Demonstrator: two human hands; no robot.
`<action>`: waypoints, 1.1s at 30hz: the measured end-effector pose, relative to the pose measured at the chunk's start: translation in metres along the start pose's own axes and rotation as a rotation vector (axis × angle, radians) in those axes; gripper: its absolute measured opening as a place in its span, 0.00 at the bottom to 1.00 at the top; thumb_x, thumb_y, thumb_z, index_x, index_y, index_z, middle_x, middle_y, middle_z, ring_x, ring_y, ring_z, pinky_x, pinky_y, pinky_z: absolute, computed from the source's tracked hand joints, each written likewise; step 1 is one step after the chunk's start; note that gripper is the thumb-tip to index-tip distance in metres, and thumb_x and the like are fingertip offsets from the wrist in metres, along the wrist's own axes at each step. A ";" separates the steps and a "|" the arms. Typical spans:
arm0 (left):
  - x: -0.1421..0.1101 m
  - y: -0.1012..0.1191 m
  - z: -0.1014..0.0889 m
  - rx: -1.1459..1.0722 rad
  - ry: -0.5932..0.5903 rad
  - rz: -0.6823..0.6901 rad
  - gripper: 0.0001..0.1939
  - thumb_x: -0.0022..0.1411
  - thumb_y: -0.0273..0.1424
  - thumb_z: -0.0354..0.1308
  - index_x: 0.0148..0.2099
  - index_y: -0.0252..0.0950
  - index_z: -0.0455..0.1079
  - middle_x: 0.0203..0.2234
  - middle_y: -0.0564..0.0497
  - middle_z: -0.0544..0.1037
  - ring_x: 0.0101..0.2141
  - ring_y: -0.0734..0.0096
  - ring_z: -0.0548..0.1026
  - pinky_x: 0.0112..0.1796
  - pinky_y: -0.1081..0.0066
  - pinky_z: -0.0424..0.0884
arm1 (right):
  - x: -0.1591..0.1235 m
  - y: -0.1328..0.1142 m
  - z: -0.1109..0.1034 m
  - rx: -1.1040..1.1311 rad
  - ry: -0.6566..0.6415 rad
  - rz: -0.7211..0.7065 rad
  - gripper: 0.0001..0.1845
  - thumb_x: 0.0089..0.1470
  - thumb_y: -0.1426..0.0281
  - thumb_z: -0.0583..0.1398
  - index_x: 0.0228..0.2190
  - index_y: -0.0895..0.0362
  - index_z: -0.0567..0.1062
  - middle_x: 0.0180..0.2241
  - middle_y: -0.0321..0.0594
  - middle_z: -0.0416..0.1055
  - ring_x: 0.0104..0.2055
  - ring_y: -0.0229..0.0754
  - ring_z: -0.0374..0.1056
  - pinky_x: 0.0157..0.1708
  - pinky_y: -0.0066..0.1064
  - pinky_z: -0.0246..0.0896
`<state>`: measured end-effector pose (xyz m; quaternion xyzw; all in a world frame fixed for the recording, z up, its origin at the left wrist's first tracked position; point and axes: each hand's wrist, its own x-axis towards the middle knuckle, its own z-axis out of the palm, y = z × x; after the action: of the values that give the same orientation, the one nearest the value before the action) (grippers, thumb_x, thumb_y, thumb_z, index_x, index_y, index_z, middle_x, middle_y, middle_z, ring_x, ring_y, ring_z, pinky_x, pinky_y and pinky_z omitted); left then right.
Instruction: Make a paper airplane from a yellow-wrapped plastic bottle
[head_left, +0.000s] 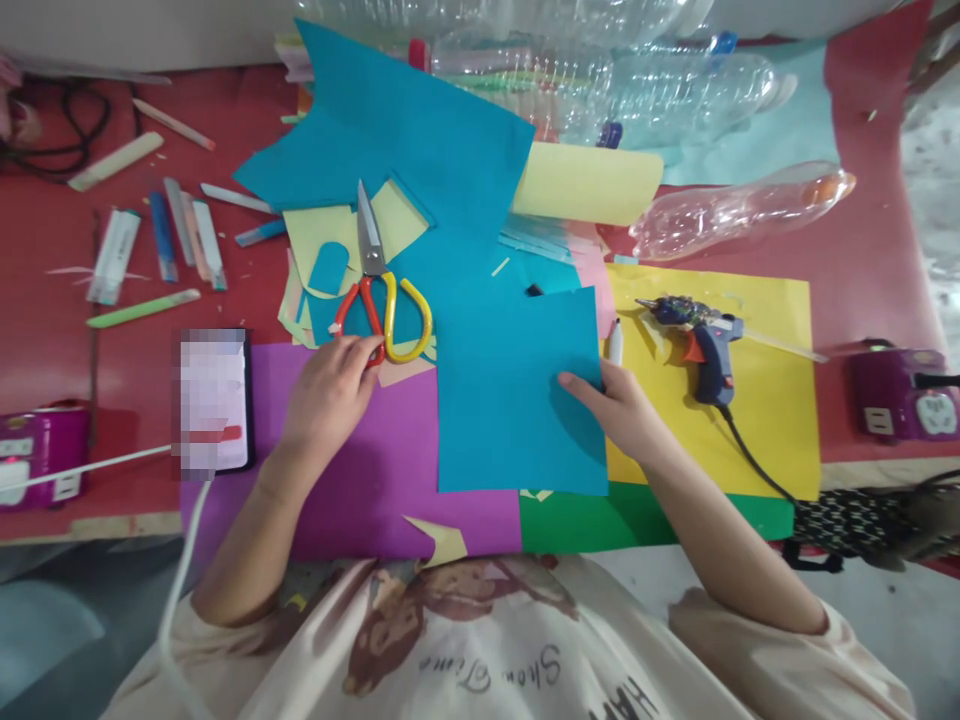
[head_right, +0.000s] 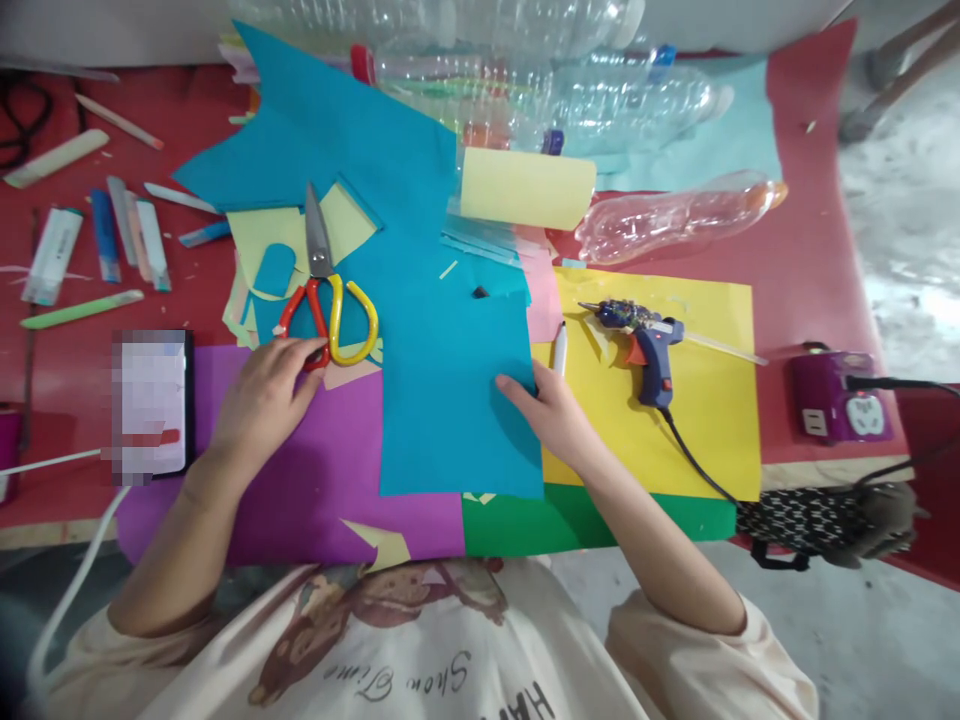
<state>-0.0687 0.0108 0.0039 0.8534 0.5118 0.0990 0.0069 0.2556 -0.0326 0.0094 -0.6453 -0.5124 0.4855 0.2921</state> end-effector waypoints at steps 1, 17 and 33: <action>-0.001 0.001 -0.002 0.007 0.028 -0.009 0.15 0.68 0.27 0.49 0.54 0.33 0.69 0.43 0.41 0.78 0.44 0.55 0.76 0.45 0.59 0.75 | -0.004 0.000 0.004 0.040 -0.032 0.022 0.23 0.51 0.47 0.59 0.25 0.55 0.67 0.19 0.33 0.63 0.20 0.36 0.58 0.18 0.29 0.55; -0.043 0.103 0.022 0.007 -0.140 0.221 0.28 0.73 0.42 0.39 0.70 0.37 0.55 0.65 0.41 0.63 0.63 0.56 0.64 0.60 0.58 0.59 | -0.016 -0.003 0.024 -0.888 0.023 -0.769 0.25 0.67 0.58 0.49 0.53 0.60 0.74 0.53 0.52 0.76 0.57 0.50 0.70 0.54 0.42 0.66; -0.040 0.105 0.018 -0.037 -0.197 0.205 0.28 0.73 0.42 0.41 0.70 0.37 0.54 0.67 0.40 0.60 0.65 0.54 0.62 0.61 0.56 0.60 | 0.007 0.018 0.013 -0.983 0.079 -0.543 0.27 0.67 0.62 0.48 0.60 0.62 0.68 0.61 0.54 0.67 0.62 0.54 0.64 0.59 0.48 0.61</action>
<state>0.0076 -0.0726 -0.0088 0.9065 0.4168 0.0244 0.0626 0.2505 -0.0329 -0.0131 -0.5681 -0.8148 0.0725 0.0903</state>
